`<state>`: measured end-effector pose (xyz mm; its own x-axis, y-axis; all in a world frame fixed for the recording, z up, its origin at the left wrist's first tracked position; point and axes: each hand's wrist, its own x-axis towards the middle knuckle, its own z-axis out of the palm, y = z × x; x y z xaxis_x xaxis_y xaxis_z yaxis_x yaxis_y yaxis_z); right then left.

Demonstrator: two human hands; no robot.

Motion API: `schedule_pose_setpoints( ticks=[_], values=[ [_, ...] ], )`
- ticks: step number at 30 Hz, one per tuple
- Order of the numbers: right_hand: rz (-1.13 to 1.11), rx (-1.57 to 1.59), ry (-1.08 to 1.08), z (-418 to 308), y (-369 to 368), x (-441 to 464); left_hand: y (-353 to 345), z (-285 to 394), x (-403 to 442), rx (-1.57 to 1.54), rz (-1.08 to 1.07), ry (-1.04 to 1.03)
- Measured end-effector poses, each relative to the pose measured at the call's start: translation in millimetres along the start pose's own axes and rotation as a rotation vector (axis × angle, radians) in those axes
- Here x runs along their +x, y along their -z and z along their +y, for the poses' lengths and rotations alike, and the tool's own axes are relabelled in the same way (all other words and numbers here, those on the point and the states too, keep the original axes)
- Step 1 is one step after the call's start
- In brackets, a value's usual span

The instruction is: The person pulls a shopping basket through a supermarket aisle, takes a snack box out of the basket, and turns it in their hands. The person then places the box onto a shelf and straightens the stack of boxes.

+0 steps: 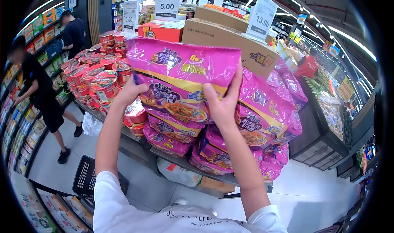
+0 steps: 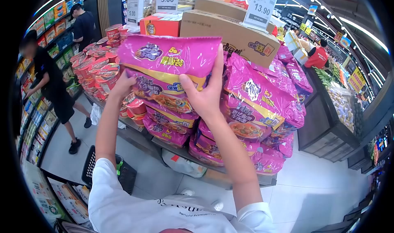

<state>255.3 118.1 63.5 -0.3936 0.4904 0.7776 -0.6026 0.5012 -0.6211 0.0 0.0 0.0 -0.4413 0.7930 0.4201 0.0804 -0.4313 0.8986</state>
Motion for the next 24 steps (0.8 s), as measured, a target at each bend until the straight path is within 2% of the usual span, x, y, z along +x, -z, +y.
schedule_pose_setpoints(
  ticks=[2, 3, 5, 6, 8, 11, 12, 15, 17, 19, 22, 24],
  values=[
    [0.043, -0.282, 0.087, 37.5, 13.9, -5.0, -9.5, -21.2, 16.5, -0.089, 0.059, 0.132],
    [0.099, -0.215, 0.074, 57.1, -8.6, -6.9, 2.3, -27.6, 28.6, -0.057, 0.066, 0.108],
    [0.105, -0.497, 0.026, 77.8, -0.8, -7.0, 12.0, -56.8, 41.2, -0.063, 0.08, 0.058],
    [0.117, -0.491, -0.008, 76.6, 4.3, -1.1, -2.4, -72.8, 46.3, 0.006, 0.16, -0.006],
    [0.194, -0.436, -0.128, 78.1, -6.2, -6.5, 3.6, -86.7, 47.0, -0.041, 0.163, 0.025],
    [0.243, -0.544, -0.045, 81.7, -12.1, -7.0, 5.5, -71.2, 51.3, 0.01, 0.087, 0.117],
    [0.252, -0.535, -0.05, 74.0, -15.3, -5.6, 4.3, -64.3, 52.5, 0.089, 0.084, 0.116],
    [0.298, -0.522, -0.032, 64.1, -17.9, -12.0, -9.5, -62.2, 46.0, -0.047, 0.052, 0.028],
    [0.321, -0.643, 0.092, 73.7, -13.9, -17.5, -11.7, -68.1, 49.1, -0.002, 0.056, 0.049],
    [0.338, -0.644, 0.089, 80.5, -11.3, -15.1, -16.5, -64.3, 54.1, 0.064, 0.1, 0.1],
    [0.288, -0.827, 0.17, 74.2, -11.5, -16.6, -9.7, -65.0, 43.5, 0.081, 0.046, 0.164],
    [0.227, -0.964, 0.245, 55.5, -17.2, -17.9, -7.9, -61.6, 41.8, 0.121, 0.064, 0.096]
  ],
)
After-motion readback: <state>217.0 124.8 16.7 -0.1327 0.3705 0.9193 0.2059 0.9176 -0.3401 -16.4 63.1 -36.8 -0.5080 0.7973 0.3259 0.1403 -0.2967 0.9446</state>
